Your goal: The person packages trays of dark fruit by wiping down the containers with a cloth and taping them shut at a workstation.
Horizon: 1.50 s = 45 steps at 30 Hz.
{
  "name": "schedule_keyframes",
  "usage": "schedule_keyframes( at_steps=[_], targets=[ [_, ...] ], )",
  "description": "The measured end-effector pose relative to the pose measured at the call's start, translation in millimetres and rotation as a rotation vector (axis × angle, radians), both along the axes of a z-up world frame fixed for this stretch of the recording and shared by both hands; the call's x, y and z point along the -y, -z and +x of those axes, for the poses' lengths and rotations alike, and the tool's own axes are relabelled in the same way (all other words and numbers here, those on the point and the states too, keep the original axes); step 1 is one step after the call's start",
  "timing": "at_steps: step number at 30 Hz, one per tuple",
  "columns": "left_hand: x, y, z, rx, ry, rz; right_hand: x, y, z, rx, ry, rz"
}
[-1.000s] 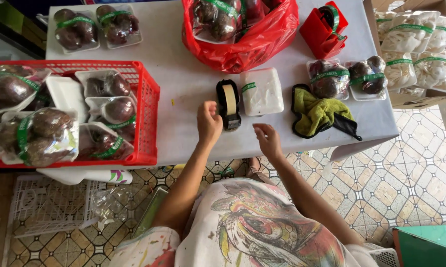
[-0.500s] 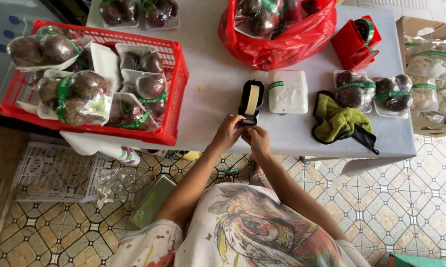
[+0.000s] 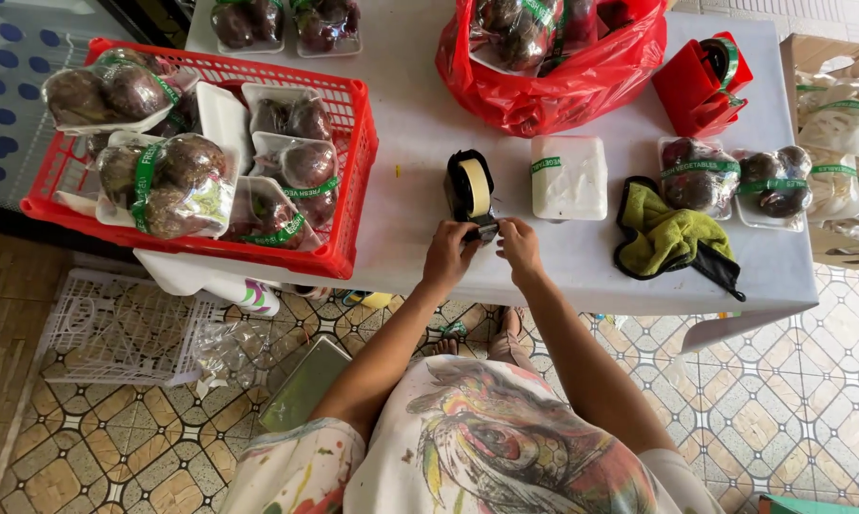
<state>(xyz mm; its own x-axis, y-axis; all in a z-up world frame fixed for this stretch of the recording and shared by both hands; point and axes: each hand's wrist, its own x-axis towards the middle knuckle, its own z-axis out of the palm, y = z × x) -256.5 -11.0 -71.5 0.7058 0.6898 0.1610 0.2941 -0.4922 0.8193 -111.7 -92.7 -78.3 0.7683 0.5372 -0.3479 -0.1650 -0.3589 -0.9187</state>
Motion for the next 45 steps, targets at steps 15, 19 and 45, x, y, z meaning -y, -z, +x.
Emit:
schedule_keyframes(
  at_steps=[15, 19, 45],
  targets=[
    [-16.9, 30.4, 20.2, -0.172, -0.134, 0.126, -14.4, -50.6, -12.7, 0.266, -0.146, 0.006],
    [-19.3, 25.9, 21.4, -0.141, -0.144, 0.069, 27.5, -88.7, -56.1, 0.22, -0.126, -0.011],
    [7.2, 4.3, 31.9, 0.257, -0.273, -0.742, 118.7, -51.5, -96.1, -0.189, -0.083, -0.018]
  ],
)
